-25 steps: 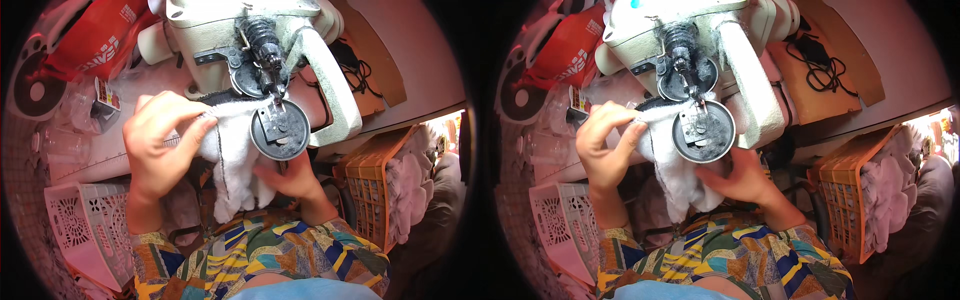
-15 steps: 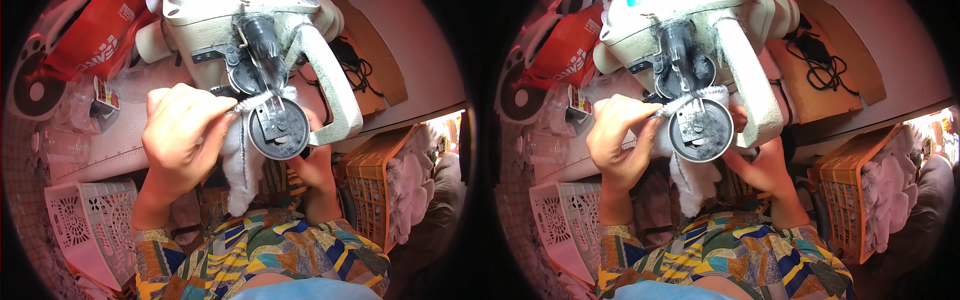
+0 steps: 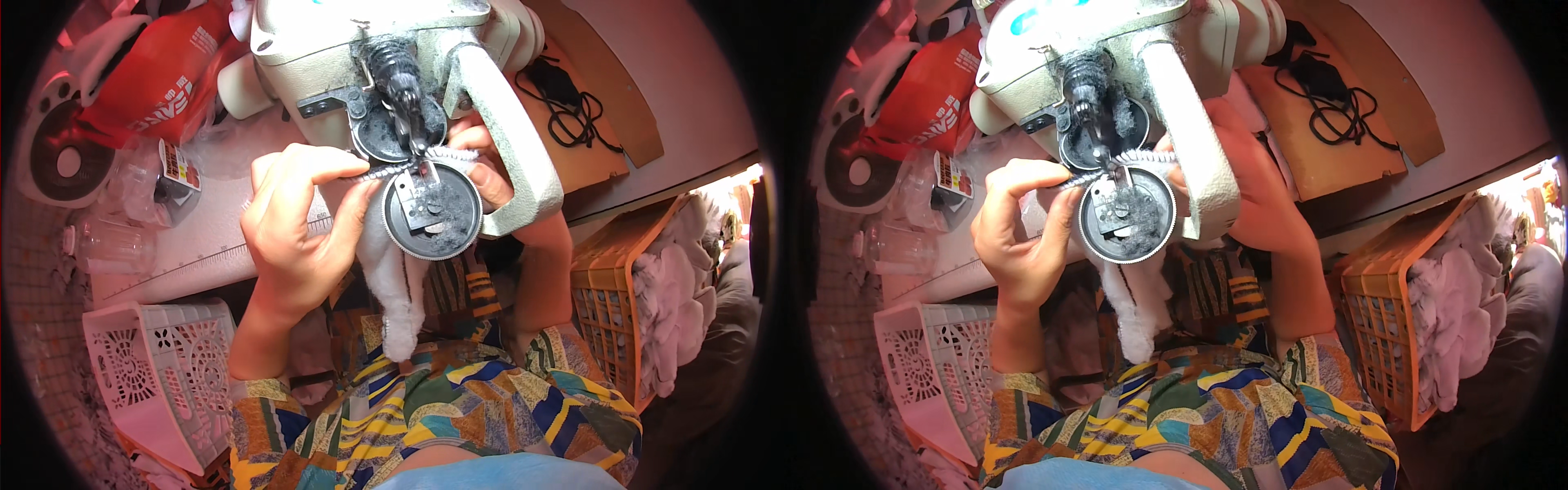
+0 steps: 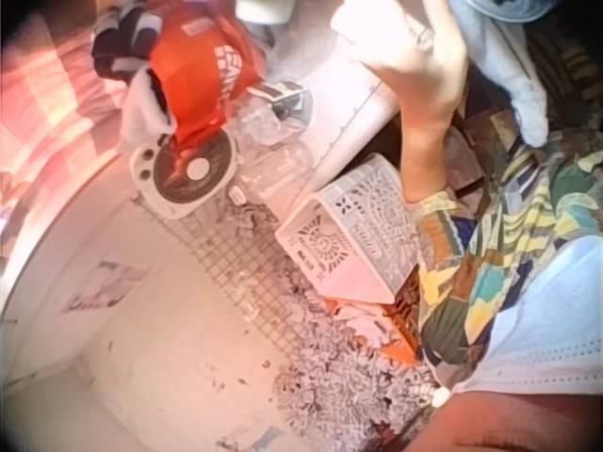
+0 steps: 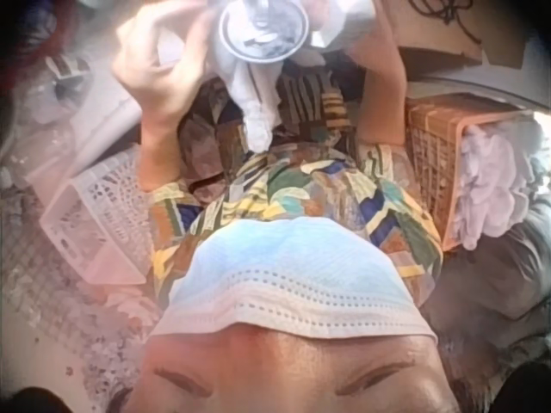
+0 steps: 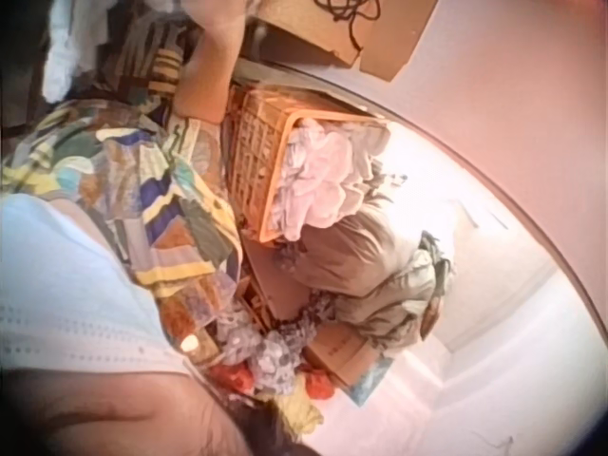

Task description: Sewing and assembling fabric parts for a plush toy using an industrial sewing machine.

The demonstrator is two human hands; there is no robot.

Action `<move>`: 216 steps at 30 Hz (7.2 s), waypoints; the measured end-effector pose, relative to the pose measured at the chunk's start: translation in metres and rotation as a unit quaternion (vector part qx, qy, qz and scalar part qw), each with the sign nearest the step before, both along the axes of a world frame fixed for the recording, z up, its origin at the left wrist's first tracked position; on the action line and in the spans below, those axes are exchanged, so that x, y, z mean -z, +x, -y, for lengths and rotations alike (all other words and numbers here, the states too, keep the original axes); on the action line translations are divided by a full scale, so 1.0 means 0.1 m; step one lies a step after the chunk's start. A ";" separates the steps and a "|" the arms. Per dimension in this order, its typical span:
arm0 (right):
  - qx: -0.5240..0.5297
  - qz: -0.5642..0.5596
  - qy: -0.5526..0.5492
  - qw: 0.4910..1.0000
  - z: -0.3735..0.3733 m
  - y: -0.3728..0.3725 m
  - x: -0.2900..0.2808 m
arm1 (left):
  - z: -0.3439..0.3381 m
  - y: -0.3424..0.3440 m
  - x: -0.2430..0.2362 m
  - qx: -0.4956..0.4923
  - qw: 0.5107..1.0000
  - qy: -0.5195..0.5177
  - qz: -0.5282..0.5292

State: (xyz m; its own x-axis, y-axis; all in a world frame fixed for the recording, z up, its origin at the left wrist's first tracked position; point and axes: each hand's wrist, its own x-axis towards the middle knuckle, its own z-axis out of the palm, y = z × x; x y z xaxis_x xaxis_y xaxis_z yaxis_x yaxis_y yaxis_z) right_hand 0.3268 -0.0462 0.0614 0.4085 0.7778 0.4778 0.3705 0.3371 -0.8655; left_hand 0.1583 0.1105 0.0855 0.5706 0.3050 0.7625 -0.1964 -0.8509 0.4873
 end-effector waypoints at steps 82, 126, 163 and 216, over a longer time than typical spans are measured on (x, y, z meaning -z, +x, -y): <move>-0.035 -0.415 -0.134 0.899 -0.07 -1.38 0.51 | 0.53 -1.12 0.59 0.242 0.596 -0.766 -0.006; -0.276 -0.469 -0.211 0.812 0.11 -1.30 0.64 | 0.50 -1.33 0.59 -0.123 0.973 -0.183 -0.067; -0.036 0.063 -0.204 0.976 -0.50 -1.62 0.35 | 0.87 -1.66 0.51 -0.119 0.944 -0.185 -0.245; 0.594 0.235 0.135 0.758 0.51 1.07 -0.41 | -0.03 -2.55 -0.69 -0.159 0.977 -0.137 -0.047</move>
State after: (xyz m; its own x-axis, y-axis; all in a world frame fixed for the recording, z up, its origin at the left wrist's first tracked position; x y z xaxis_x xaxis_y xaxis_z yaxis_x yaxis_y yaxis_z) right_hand 0.4342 -0.0972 0.1021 0.4791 -0.1566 0.8637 0.7969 -0.3348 -0.5028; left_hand -0.0963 0.1138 0.1548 0.4769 0.6630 0.5771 0.1124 -0.6972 0.7080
